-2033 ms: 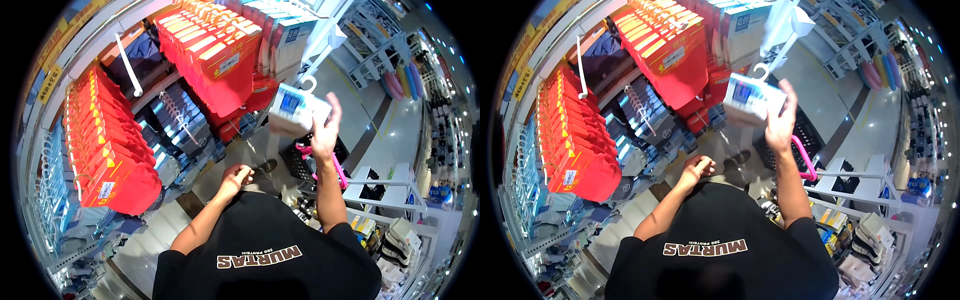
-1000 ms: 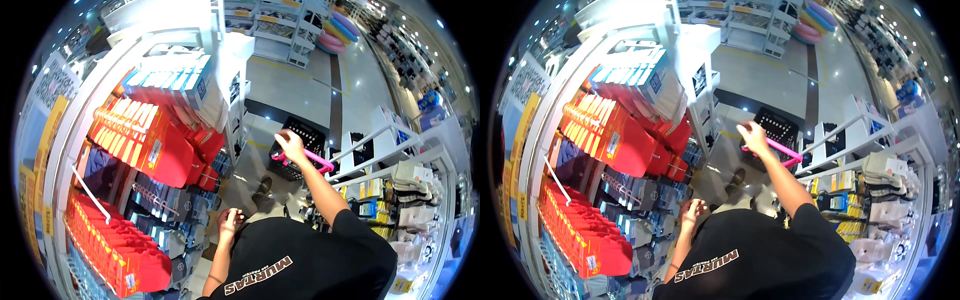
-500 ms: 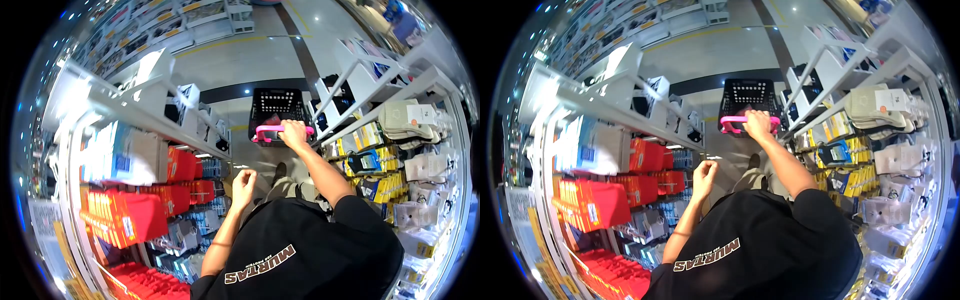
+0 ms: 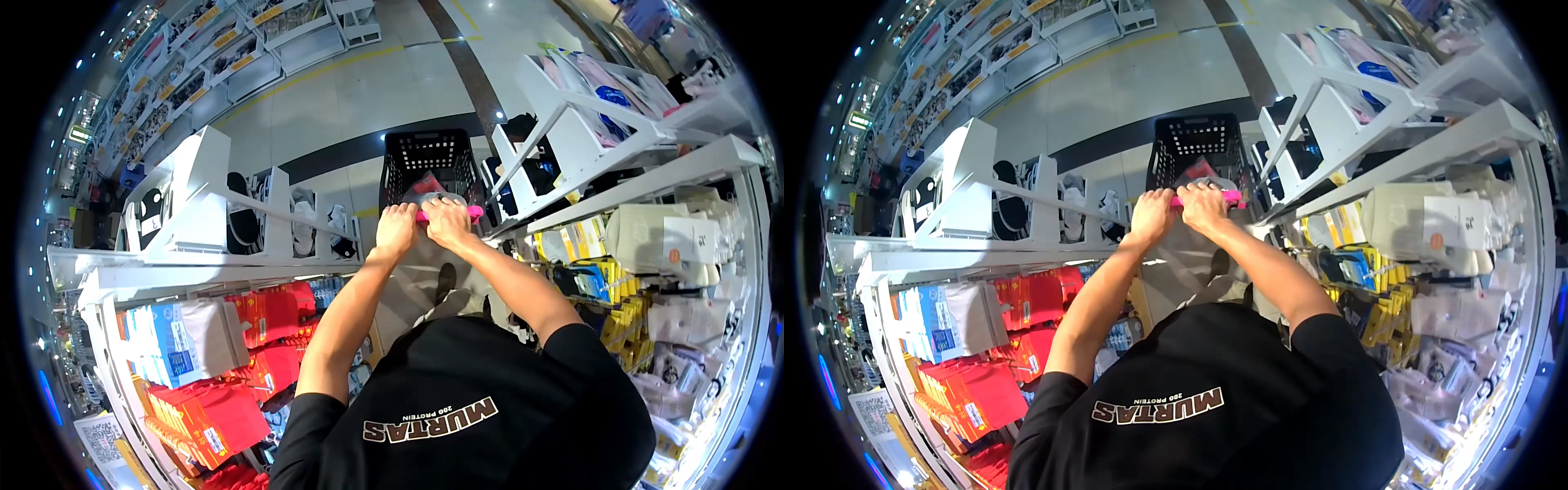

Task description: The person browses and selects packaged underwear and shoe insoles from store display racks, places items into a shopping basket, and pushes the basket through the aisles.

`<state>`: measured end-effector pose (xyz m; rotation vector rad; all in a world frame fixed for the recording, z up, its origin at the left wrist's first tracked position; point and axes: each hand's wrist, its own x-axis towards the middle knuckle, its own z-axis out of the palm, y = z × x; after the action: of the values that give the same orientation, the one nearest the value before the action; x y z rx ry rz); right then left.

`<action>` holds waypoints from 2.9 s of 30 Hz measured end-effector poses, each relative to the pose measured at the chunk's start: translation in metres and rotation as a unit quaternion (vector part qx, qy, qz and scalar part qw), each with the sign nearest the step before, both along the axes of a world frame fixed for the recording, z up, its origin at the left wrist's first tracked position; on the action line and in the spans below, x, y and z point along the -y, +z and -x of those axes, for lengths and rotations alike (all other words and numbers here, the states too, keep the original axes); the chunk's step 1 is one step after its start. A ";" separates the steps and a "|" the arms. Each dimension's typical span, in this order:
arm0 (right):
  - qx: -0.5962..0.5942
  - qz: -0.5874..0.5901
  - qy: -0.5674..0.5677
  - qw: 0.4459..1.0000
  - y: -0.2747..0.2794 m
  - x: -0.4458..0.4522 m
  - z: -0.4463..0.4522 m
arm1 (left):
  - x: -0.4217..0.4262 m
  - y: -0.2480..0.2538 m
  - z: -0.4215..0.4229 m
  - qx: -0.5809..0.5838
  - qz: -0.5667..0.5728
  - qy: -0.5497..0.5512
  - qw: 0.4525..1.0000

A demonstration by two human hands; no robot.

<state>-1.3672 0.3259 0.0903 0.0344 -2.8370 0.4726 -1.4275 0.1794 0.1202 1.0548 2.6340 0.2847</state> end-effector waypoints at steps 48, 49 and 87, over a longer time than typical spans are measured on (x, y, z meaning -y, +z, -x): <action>-0.070 -0.067 0.105 0.990 0.021 -0.097 0.324 | -0.103 -0.044 0.281 0.034 -0.208 0.157 0.965; -0.060 -0.070 0.097 0.991 0.015 -0.100 0.326 | -0.103 -0.044 0.282 0.044 -0.214 0.157 0.963; 0.264 -0.136 0.320 0.900 0.042 -0.100 0.500 | -0.050 -0.049 0.134 0.106 -0.221 0.683 0.688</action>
<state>-1.8675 0.4260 0.1318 1.0732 -3.3561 0.2116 -1.5614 0.2296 0.0712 -1.0703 2.5673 1.2415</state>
